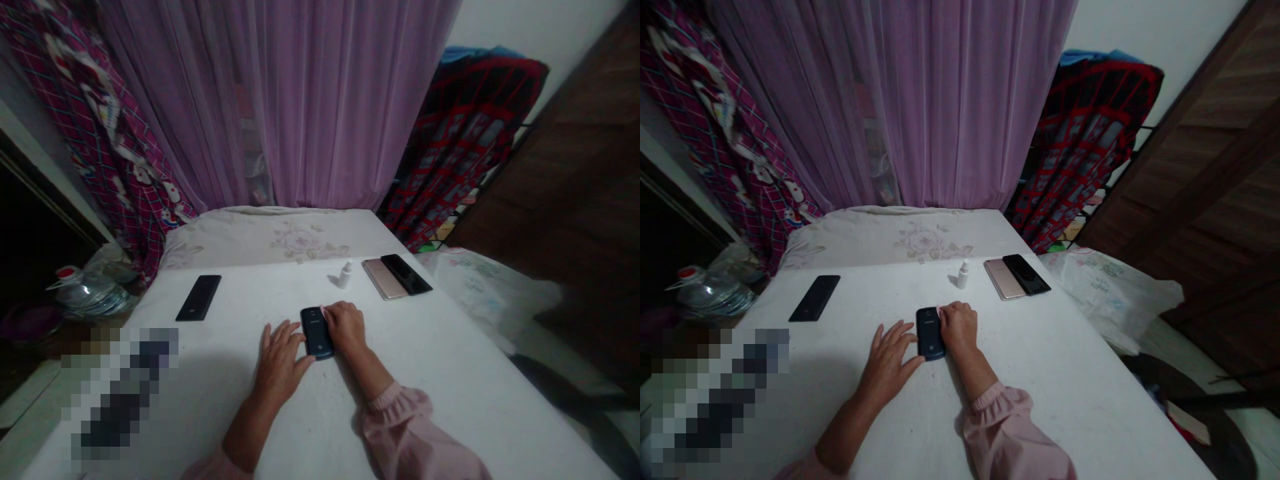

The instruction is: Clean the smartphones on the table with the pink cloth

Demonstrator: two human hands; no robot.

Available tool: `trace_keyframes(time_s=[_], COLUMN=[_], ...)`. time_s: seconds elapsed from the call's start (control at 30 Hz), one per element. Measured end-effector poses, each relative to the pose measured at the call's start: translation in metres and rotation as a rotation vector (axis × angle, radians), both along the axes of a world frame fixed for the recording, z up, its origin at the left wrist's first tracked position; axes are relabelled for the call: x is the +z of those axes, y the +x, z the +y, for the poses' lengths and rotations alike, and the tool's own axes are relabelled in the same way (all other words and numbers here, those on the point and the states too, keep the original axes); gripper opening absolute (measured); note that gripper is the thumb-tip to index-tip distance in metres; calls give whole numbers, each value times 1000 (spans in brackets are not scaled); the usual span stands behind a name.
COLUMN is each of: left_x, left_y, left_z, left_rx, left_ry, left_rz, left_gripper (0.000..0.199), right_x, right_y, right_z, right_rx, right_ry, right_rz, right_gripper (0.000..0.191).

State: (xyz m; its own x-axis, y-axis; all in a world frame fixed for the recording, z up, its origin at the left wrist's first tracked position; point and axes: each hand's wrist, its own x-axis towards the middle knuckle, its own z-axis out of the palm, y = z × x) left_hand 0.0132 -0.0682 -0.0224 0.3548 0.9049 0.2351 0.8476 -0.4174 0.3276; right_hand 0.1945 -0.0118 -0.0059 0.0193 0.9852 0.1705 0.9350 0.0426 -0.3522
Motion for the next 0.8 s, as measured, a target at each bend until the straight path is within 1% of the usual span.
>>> trace_keyframes(time_s=[0.07, 0.13, 0.17, 0.23, 0.3, 0.47, 0.57, 0.67, 0.73, 0.8], left_x=[4, 6, 6, 6, 4, 5, 11, 22, 29, 32], left_y=[-5, -9, -9, -7, -4, 3, 10, 21, 25, 23], left_z=[13, 26, 31, 35, 34, 25, 23, 23, 29, 40], left_rx=[-103, -204, -220, -205, -165, -91, -50, -5, -43, -177], left_ry=[-4, -36, -42, -34, -9, 19, 27, 32, 27, 0], left_rz=[32, 64, 67, 54, 35, 16, 16, 37, 63, 95], left_gripper=[51, 58, 59, 59, 60, 59, 55, 53, 49, 47], right_x=[2, 4, 5, 6, 5, -3, -6, -7, -6, -6], right_y=[-6, -12, -13, -14, -12, 5, 21, 38, 49, 56], right_z=[9, 15, 17, 17, 10, -30, -51, -56, -53, -47], right_rx=[52, 89, 103, 112, 109, 94, 106, 87, 43, -11], right_ry=[-26, -50, -58, -60, -49, -10, 0, 11, 36, 63], right_rz=[-1, 0, -5, -19, -14, 39, 78, 136, 210, 307], right_gripper=[22, 22, 22, 24, 24, 25, 26, 26, 28, 30])
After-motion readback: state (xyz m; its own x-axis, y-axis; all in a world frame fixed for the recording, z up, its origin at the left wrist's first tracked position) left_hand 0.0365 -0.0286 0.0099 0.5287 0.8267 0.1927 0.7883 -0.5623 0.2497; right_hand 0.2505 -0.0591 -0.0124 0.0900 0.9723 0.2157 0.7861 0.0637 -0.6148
